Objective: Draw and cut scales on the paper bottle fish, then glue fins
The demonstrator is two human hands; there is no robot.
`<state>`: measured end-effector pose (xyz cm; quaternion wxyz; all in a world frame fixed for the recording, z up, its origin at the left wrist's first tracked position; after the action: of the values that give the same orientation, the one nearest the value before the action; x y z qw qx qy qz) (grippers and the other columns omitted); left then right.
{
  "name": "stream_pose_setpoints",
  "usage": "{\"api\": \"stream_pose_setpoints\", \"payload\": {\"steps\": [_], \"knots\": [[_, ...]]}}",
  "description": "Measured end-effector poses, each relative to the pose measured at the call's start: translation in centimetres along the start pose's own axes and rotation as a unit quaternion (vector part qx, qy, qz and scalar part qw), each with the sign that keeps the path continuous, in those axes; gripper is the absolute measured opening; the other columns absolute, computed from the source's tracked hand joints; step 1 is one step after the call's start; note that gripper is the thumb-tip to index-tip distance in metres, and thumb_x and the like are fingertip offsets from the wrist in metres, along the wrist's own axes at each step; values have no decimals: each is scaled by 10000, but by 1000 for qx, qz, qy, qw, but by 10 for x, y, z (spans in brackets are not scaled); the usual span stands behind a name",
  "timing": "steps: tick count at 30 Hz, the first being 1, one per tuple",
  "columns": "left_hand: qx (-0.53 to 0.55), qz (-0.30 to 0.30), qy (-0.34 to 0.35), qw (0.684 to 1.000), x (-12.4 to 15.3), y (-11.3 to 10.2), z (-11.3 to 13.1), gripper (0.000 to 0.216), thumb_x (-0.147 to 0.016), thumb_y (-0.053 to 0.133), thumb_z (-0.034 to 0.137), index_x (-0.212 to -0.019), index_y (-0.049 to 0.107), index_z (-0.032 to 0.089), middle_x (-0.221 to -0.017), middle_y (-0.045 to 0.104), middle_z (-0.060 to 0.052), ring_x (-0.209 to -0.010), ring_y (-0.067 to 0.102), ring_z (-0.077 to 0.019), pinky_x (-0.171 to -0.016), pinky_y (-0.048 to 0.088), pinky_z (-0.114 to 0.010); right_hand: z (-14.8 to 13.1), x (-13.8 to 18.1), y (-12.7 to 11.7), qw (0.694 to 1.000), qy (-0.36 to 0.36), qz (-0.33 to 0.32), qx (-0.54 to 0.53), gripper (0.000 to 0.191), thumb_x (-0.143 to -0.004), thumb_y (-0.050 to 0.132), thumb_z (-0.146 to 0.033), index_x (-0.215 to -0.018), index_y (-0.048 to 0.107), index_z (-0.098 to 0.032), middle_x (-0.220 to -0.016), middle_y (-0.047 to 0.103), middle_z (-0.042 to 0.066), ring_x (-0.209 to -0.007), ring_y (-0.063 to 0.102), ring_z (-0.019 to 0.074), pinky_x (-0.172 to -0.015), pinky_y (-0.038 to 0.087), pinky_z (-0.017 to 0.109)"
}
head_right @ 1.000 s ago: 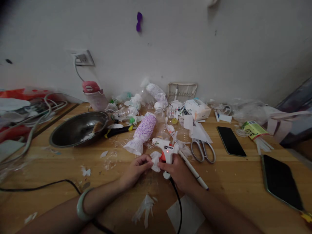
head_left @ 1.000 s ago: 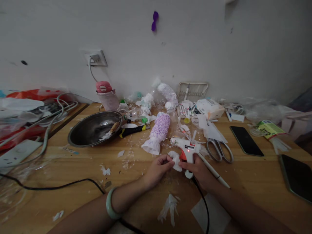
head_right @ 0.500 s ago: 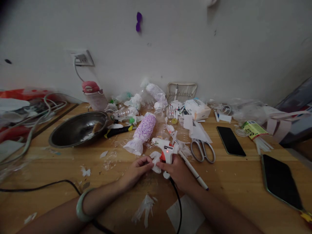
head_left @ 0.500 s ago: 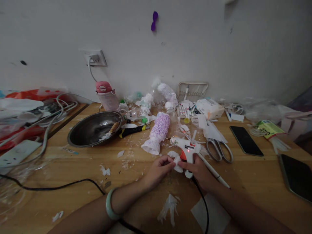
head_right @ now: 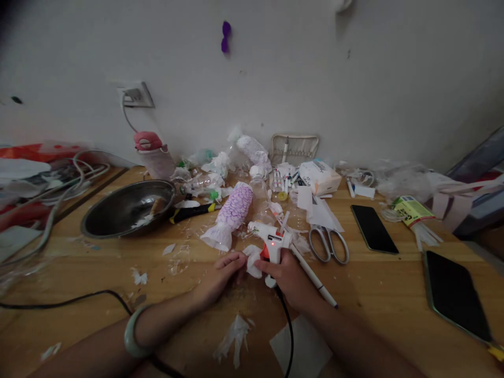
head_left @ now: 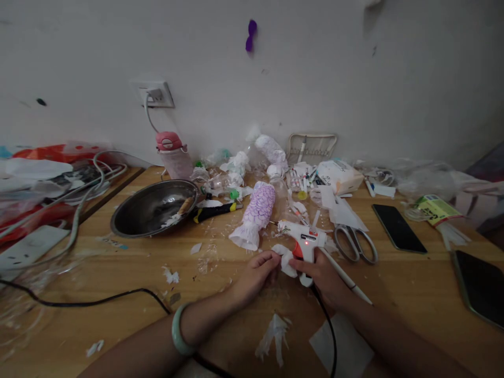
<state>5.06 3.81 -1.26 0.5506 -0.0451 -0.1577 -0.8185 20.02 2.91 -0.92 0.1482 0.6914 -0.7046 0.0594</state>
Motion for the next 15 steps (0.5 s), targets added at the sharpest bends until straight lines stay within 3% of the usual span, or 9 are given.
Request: {"api": "stream_pose_setpoints", "payload": {"steps": [6, 15], "knots": [[-7, -37, -6, 999, 2, 2, 3, 355, -628, 706, 496, -676, 546, 183, -539, 459, 71, -476, 363, -78, -491, 244, -236, 2, -1, -1, 1000, -4, 12, -9, 357, -576, 818, -330, -831, 616, -182, -751, 670, -12, -675, 585, 165, -638, 444, 279], [-11, -48, -5, 999, 1, 3, 0, 387, -618, 721, 520, -670, 534, 185, -569, 465, 68, -494, 372, -76, -506, 270, -233, 0, 1, 0, 1000, 6, 11, -22, 360, -552, 823, -330, -809, 618, -185, -704, 655, -24, -639, 572, 157, -598, 422, 268]]}}
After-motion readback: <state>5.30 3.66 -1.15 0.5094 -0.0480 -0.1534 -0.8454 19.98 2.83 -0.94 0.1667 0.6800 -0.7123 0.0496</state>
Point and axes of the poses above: each hand's wrist, its own x-axis away from the middle knuckle, its own y-axis out of the palm, z = x × y, the point moved 4 cm from there along -x, towards the middle knuckle
